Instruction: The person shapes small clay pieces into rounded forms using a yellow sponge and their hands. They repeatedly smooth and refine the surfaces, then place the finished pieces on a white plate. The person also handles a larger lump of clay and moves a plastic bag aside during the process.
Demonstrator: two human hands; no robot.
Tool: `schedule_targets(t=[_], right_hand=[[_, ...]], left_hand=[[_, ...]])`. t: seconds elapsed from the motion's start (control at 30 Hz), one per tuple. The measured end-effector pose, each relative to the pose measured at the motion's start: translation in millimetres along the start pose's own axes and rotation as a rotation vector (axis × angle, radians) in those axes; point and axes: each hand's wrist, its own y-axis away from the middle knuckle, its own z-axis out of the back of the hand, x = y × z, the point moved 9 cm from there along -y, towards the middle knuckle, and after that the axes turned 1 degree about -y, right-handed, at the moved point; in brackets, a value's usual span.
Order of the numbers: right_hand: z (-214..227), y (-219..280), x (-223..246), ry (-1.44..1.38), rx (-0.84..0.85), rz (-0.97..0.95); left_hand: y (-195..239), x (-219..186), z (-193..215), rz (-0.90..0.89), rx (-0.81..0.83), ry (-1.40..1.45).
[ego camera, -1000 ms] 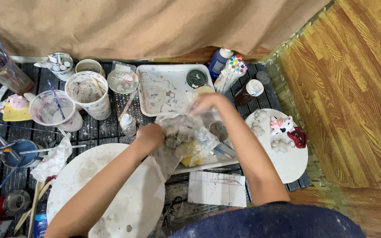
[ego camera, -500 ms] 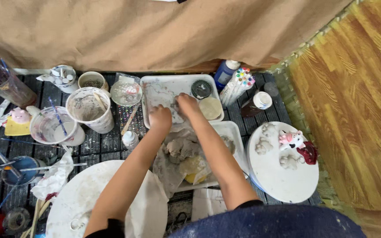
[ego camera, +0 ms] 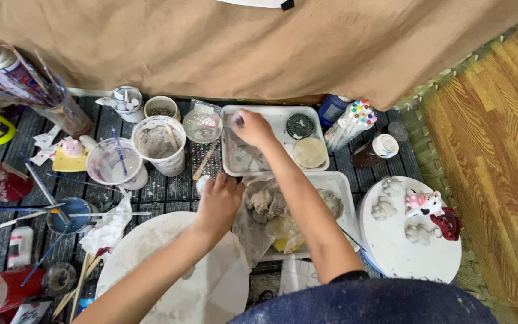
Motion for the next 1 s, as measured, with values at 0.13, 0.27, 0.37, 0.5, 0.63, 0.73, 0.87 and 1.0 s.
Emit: schedule_targets(t=[0.13, 0.27, 0.37, 0.5, 0.63, 0.73, 0.87, 1.0], right_hand=[[-35, -18, 41, -0.138, -0.011, 0.051], [-51, -12, 11, -0.003, 0.062, -0.059], [1, 5, -62, 0.225, 0.000, -0.092], [51, 54, -178, 0.697, 0.198, -0.290], [60, 79, -211, 0.652, 0.127, -0.401], [65, 80, -208, 0.654, 0.078, -0.399], [90, 75, -206, 0.455, 0.153, -0.311], [118, 89, -193, 0.301, 0.191, -0.187]], left_hand=[[7, 13, 26, -0.021, -0.102, 0.195], [7, 0, 40, -0.103, -0.206, 0.182], [0, -8, 31, -0.122, -0.198, 0.161], [-23, -23, -6, -0.130, -0.081, 0.132], [-52, -42, -57, -0.149, 0.097, 0.074], [-67, -47, -73, -0.122, 0.075, 0.058], [-71, -48, -82, -0.093, 0.100, 0.081], [-65, -49, -80, -0.101, 0.116, 0.082]])
